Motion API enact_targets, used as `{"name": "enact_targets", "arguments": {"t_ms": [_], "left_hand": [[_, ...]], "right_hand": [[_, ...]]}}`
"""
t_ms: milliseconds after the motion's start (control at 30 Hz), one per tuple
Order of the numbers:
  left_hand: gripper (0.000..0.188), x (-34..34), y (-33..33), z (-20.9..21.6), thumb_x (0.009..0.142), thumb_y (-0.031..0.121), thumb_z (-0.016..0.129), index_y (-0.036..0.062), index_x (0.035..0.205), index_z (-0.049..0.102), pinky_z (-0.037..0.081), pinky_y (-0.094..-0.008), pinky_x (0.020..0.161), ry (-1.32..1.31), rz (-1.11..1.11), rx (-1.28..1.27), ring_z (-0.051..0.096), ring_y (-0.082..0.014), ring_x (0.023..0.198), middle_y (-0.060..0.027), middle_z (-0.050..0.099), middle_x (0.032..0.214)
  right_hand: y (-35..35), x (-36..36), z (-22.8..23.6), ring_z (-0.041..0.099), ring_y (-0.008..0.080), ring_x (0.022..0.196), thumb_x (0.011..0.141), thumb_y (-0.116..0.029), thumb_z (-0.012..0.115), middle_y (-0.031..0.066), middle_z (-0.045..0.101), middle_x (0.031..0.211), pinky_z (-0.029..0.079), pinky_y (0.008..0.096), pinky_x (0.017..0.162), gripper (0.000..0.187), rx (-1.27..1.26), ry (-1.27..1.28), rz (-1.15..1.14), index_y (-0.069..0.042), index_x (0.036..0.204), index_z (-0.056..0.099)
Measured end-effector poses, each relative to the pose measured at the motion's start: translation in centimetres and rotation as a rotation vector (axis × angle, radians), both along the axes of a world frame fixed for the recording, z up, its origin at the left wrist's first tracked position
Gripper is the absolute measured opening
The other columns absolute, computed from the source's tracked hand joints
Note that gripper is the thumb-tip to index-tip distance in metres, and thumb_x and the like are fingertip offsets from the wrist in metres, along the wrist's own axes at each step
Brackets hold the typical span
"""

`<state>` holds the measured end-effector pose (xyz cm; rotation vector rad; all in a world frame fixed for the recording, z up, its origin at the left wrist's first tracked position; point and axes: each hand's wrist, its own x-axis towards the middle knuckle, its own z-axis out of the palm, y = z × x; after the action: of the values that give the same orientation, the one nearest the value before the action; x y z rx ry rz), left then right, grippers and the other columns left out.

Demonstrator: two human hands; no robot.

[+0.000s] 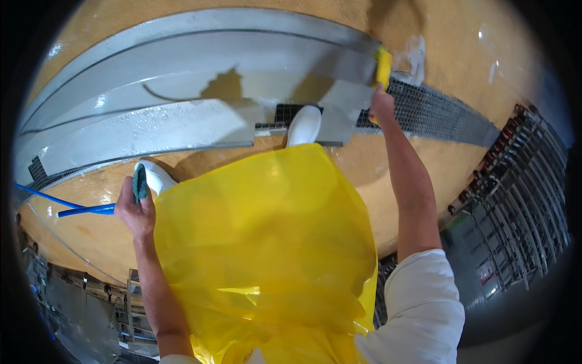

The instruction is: The person scrubs a wet industrial floor using a yellow brush and a blue hose. They move along a metal grate and conveyor area, repeatedly brushing and rinsing the surface.

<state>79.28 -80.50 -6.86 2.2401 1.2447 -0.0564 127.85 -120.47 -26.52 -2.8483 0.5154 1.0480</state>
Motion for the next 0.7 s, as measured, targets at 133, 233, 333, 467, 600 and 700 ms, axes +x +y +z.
{"name": "enact_targets", "arguments": {"t_ms": [133, 233, 333, 467, 600, 700], "left_hand": [[0.023, 0.1, 0.5, 0.4, 0.101, 0.016, 0.063, 0.0020, 0.085, 0.054, 0.040, -0.0356, 0.053, -0.031, 0.010, 0.028, 0.041, -0.0244, 0.057, -0.0154, 0.047, 0.069], [0.023, 0.4, 0.5, 0.3, 0.102, 0.016, 0.063, 0.0019, 0.085, 0.054, 0.038, -0.0346, 0.053, -0.053, 0.016, 0.039, 0.039, -0.0217, 0.057, -0.0140, 0.045, 0.067], [0.023, 0.1, 0.5, -0.1, 0.102, 0.017, 0.063, 0.0017, 0.086, 0.055, 0.038, -0.0341, 0.052, -0.051, 0.007, -0.002, 0.039, -0.0210, 0.057, -0.0140, 0.045, 0.067], [0.020, -0.2, -0.3, 0.0, 0.102, 0.017, 0.063, 0.0015, 0.090, 0.058, 0.039, -0.0354, 0.053, 0.021, 0.049, -0.016, 0.041, -0.0217, 0.058, -0.0149, 0.048, 0.069], [0.021, 0.1, 0.0, -1.1, 0.102, 0.018, 0.063, 0.0013, 0.091, 0.058, 0.041, -0.0376, 0.054, 0.066, -0.013, 0.029, 0.043, -0.0283, 0.058, -0.0170, 0.050, 0.071], [0.021, 0.3, 0.7, -1.4, 0.101, 0.019, 0.064, 0.0010, 0.093, 0.060, 0.042, -0.0392, 0.055, 0.133, -0.044, 0.015, 0.047, -0.0370, 0.058, -0.0194, 0.053, 0.072]], "right_hand": [[-6.1, -0.2, -3.6, 0.065, 0.0320, 0.049, 0.104, -0.067, 0.043, 0.0178, 0.065, 0.070, 0.052, 0.0484, 0.044, 0.078, 0.083, -0.102, 0.238, 0.006, 0.089, 0.066], [-3.9, 1.3, -1.2, 0.064, 0.0317, 0.047, 0.104, -0.065, 0.044, 0.0180, 0.063, 0.070, 0.052, 0.0512, 0.047, 0.077, 0.059, 0.006, -0.197, 0.006, 0.086, 0.064], [-10.6, 1.7, -0.6, 0.071, 0.0362, 0.060, 0.108, -0.060, 0.038, 0.0226, 0.070, 0.079, 0.056, 0.0511, 0.057, 0.071, -0.114, -0.019, 0.250, 0.004, 0.095, 0.067], [-10.9, 5.0, 5.1, 0.072, 0.0494, 0.092, 0.107, -0.060, 0.039, 0.0287, 0.074, 0.092, 0.057, 0.0565, 0.082, 0.071, -0.217, 0.054, 0.584, 0.002, 0.106, 0.072], [6.1, 3.3, 5.5, 0.071, 0.0420, 0.108, 0.104, -0.069, 0.039, 0.0247, 0.074, 0.112, 0.054, 0.0569, 0.093, 0.069, -0.158, 0.189, 0.884, -0.010, 0.116, 0.072], [13.4, 4.5, 0.0, 0.072, 0.0415, 0.106, 0.103, -0.069, 0.042, 0.0202, 0.076, 0.105, 0.054, 0.0548, 0.094, 0.068, 0.111, 0.147, 1.096, -0.012, 0.130, 0.068]]}}
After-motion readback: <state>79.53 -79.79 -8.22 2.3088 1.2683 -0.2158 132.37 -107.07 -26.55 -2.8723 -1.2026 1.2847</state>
